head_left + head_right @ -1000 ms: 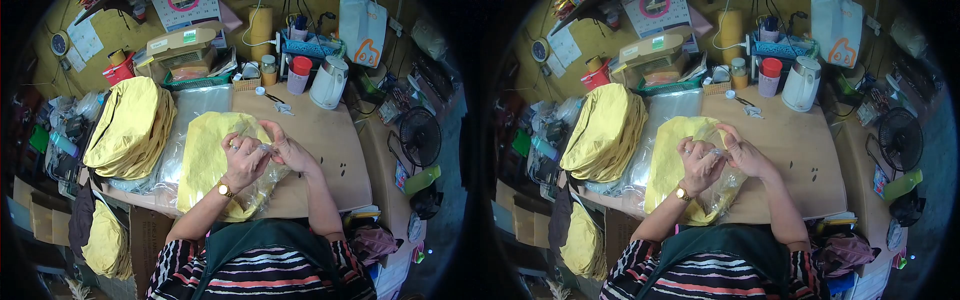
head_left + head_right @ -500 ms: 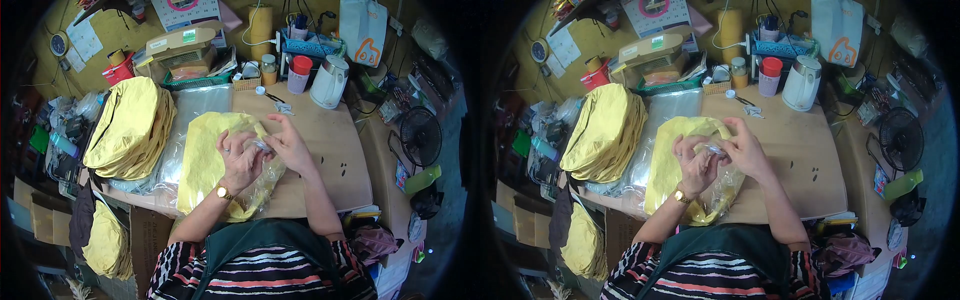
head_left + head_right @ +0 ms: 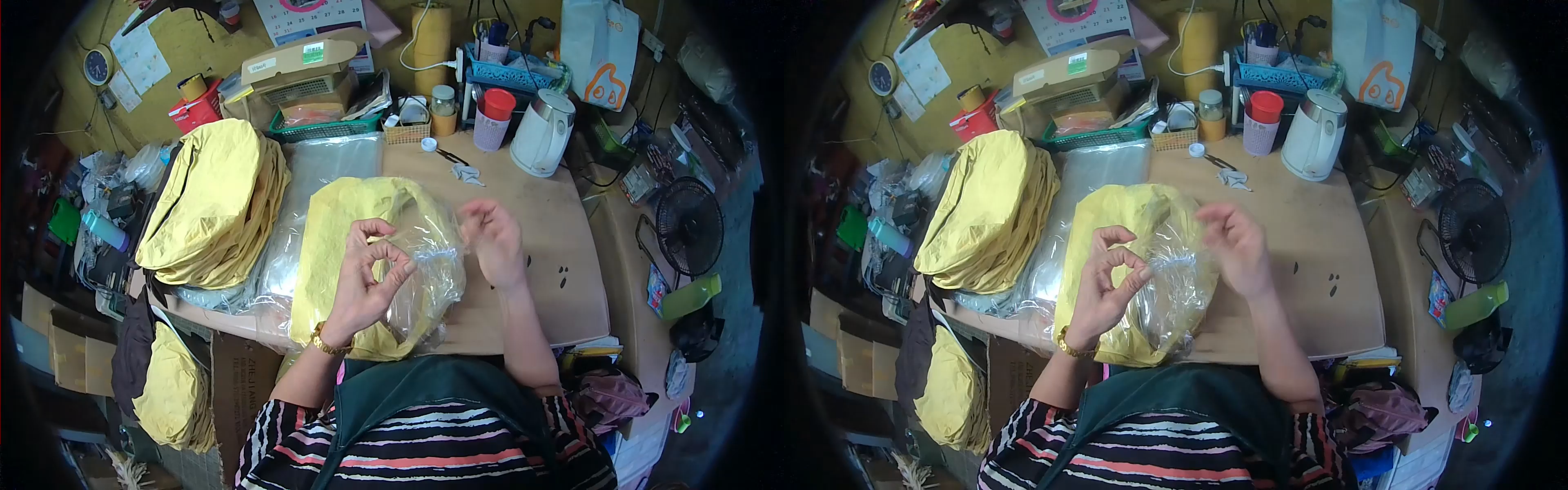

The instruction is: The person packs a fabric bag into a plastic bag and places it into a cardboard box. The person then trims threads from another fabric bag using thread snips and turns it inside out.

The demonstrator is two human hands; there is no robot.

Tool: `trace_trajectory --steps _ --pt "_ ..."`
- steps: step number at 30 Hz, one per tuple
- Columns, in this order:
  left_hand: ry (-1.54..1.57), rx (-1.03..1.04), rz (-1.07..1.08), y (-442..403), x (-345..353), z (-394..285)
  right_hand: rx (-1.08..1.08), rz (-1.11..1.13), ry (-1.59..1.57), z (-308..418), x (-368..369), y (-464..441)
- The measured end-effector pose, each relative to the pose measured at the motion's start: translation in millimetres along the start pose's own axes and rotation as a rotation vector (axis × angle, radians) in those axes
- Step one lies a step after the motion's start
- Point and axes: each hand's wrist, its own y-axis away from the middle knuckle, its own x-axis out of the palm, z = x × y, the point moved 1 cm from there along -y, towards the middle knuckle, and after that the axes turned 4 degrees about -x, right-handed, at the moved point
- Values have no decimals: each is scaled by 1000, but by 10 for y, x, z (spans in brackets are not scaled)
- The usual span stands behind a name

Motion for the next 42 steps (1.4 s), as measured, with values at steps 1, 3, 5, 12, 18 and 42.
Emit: trace_trajectory --steps 1,3,5,12,18,42 --pt "-2 2 -7 -6 -30 -106 -293 243 636 144 285 85" --pt "-205 91 5 26 -69 -362 -585 478 1266 126 464 149" --pt "-208 89 -18 70 45 -462 -605 416 1356 -10 413 173" --pt "329 16 -103 52 554 188 -173 -77 455 -296 318 254" --pt "373 -138 -102 32 568 206 -203 -30 620 -215 155 266" --pt "-154 191 -89 -17 439 54 -387 68 1078 -79 159 334"
